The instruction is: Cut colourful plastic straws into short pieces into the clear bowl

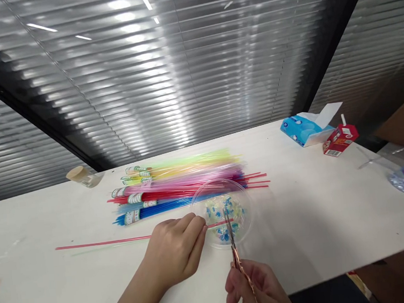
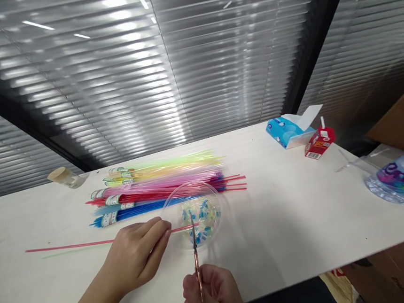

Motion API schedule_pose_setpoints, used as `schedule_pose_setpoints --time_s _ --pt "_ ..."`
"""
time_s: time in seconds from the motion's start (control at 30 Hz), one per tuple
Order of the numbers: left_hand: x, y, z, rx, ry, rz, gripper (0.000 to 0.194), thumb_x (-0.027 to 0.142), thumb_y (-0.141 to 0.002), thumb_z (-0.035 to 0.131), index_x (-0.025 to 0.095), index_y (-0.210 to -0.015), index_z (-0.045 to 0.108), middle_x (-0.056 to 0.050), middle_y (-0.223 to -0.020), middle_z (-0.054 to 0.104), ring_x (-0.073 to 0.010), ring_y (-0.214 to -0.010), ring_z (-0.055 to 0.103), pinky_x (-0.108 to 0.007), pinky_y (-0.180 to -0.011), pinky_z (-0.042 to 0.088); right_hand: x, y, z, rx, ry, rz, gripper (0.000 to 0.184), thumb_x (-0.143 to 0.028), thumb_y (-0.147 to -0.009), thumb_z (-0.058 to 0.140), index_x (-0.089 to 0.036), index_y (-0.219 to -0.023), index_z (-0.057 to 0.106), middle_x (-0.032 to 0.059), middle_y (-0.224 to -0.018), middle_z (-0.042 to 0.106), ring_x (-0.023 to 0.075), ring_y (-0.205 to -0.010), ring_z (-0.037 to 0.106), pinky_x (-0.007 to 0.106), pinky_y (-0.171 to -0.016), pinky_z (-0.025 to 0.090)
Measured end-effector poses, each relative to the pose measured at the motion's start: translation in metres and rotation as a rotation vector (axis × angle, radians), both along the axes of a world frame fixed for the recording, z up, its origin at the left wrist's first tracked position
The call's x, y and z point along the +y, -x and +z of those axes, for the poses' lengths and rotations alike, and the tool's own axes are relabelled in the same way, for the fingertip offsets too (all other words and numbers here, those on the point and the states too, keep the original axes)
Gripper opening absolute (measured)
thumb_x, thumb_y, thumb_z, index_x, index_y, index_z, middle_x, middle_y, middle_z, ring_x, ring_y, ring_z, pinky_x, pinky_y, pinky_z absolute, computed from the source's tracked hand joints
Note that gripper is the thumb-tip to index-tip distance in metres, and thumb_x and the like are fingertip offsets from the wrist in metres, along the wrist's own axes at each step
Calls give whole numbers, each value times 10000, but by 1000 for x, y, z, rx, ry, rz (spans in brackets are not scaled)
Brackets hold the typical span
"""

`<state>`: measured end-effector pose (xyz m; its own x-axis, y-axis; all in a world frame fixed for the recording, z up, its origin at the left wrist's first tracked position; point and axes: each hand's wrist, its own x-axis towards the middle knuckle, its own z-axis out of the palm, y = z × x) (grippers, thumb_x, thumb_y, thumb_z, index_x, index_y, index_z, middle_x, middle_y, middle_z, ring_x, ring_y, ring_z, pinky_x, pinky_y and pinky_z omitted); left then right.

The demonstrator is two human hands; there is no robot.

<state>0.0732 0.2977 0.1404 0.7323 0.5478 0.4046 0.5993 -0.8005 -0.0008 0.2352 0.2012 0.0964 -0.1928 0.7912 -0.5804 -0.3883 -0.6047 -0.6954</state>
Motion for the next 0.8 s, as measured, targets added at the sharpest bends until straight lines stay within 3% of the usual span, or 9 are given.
schedule_pose_setpoints --time_s 0.47,0.67,0.8 --pt "3 1 1 41 -159 -29 167 198 -967 415 190 -855 539 32 -625 513 -125 -459 399 -284 -451 262 -1 10 -13 258 25 -11 661 -759 -527 766 -141 -619 553 16 -380 558 75 -328 473 139 -359 235" --pt "4 2 2 56 -165 -29 174 189 -966 416 200 -852 546 37 -628 508 -133 -462 408 -300 -446 268 0 15 -17 310 3 -4 656 -749 -555 761 -130 -611 553 32 -372 562 43 -296 415 127 -345 230" --pt "3 3 3 53 -165 -32 181 193 -968 416 199 -845 548 38 -621 499 -131 -460 403 -299 -444 261 0 17 -19 320 16 -41 649 -736 -527 784 -136 -583 540 -11 -344 515 48 -291 418 129 -334 249"
